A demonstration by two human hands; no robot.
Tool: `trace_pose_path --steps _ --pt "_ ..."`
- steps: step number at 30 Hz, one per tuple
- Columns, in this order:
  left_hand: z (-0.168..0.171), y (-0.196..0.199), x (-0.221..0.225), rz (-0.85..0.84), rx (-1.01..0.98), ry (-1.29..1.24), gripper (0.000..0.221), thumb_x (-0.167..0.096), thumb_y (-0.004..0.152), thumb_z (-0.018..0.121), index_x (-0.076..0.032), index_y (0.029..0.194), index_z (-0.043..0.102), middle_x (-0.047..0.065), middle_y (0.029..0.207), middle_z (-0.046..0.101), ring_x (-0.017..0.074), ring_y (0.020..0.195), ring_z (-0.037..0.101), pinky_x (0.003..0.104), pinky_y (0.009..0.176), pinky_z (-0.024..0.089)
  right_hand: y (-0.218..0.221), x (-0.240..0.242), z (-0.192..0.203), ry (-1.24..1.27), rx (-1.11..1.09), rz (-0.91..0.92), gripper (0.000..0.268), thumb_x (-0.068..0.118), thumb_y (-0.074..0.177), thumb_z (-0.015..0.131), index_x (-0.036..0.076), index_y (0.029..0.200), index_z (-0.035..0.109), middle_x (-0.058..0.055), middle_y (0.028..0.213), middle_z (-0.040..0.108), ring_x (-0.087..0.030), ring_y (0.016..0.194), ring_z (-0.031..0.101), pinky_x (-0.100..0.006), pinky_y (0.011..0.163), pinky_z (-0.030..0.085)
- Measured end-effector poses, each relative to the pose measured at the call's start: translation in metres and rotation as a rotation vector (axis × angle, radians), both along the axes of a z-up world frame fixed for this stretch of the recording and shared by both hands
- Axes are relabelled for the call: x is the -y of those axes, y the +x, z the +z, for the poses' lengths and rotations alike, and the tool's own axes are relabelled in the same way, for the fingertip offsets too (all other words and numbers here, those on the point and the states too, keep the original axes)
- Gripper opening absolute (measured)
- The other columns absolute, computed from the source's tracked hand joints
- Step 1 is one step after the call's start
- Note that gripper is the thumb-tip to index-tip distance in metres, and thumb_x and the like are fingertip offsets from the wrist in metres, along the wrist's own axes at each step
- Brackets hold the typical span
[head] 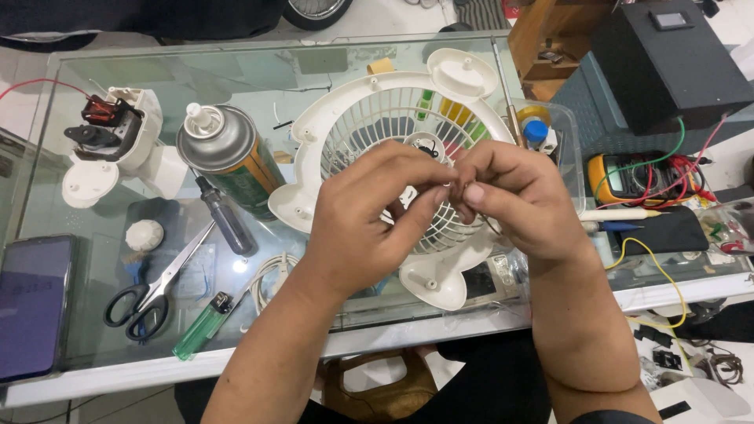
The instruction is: The person strips the ends of a white power cord, then uses a lighter to heat-shrink the insulation on the exposed wires. They connect the cord to a small black component inside a white fan housing and secure the wires with a zip tie.
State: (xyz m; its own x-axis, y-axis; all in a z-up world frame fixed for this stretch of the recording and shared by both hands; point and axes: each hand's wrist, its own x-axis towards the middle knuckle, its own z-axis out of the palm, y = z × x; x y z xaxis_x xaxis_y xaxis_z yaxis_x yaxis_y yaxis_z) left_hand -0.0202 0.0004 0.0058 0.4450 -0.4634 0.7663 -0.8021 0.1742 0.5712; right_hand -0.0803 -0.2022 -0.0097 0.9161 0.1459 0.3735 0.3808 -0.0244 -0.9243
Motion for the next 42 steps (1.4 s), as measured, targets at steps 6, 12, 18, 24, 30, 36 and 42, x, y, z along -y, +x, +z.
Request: trace_pose_path --steps 6,12,18,24,30,36,42 --pt "0.0 -0.004 0.0 -0.067 -0.178 0.057 0.014 -0.005 0.099 0.065 -0.005 0.112 0.07 0.01 0.102 0.075 0.0184 0.09 0.074 0.023 0.062 0.062 -0.004 0.005 -0.005 -0.072 0.011 -0.072 0.017 0.02 0.091 0.062 0.007 0.083 0.059 -0.003 0.08 0.056 -0.014 0.076 0.051 -0.028 0.074 0.041" --pt "0.001 -0.003 0.001 -0.1 -0.161 0.041 0.01 -0.004 0.095 0.073 -0.004 0.104 0.071 0.01 0.097 0.075 0.0206 0.089 0.073 0.026 0.065 0.058 -0.005 0.006 -0.002 -0.204 0.016 -0.072 0.021 0.026 0.092 0.061 0.008 0.083 0.066 -0.002 0.077 0.058 -0.014 0.081 0.051 -0.028 0.078 0.042" --pt "-0.002 -0.001 0.003 -0.112 -0.101 0.039 0.008 -0.004 0.094 0.073 -0.002 0.103 0.073 0.012 0.1 0.072 0.0228 0.091 0.072 0.032 0.084 0.061 -0.004 0.004 0.003 -0.282 0.023 -0.04 0.019 0.024 0.091 0.058 0.011 0.077 0.056 0.002 0.073 0.052 -0.013 0.077 0.043 -0.03 0.076 0.037" --pt "-0.005 -0.002 0.004 -0.086 -0.125 0.038 0.007 -0.003 0.095 0.074 -0.005 0.101 0.074 0.009 0.098 0.07 0.0195 0.088 0.071 0.028 0.076 0.06 -0.005 0.004 0.003 -0.275 0.013 -0.031 0.017 0.022 0.092 0.059 0.01 0.08 0.058 0.002 0.075 0.056 -0.012 0.079 0.046 -0.029 0.077 0.039" --pt "-0.003 0.0 0.002 -0.084 -0.152 0.035 0.005 -0.007 0.098 0.069 -0.006 0.1 0.073 0.009 0.098 0.073 0.021 0.091 0.073 0.029 0.079 0.062 -0.004 0.007 0.001 -0.25 -0.006 -0.02 0.017 0.022 0.094 0.06 0.008 0.085 0.061 -0.001 0.081 0.056 -0.013 0.078 0.051 -0.027 0.076 0.043" --pt "0.001 -0.002 0.001 -0.042 -0.239 0.025 0.003 -0.007 0.097 0.066 -0.009 0.096 0.068 0.006 0.092 0.068 0.0155 0.083 0.065 0.022 0.055 0.051 -0.007 -0.001 0.003 -0.056 -0.006 0.039 0.011 0.017 0.102 0.058 0.006 0.1 0.061 -0.004 0.084 0.062 -0.013 0.08 0.061 -0.027 0.079 0.05" --pt "-0.001 -0.002 0.003 0.031 -0.246 0.041 0.003 -0.008 0.096 0.063 -0.008 0.094 0.064 0.003 0.088 0.065 0.0155 0.08 0.061 0.025 0.055 0.045 -0.001 -0.003 0.002 -0.025 0.102 0.061 0.013 0.022 0.107 0.054 0.01 0.104 0.058 -0.005 0.089 0.064 -0.016 0.087 0.063 -0.03 0.088 0.054"
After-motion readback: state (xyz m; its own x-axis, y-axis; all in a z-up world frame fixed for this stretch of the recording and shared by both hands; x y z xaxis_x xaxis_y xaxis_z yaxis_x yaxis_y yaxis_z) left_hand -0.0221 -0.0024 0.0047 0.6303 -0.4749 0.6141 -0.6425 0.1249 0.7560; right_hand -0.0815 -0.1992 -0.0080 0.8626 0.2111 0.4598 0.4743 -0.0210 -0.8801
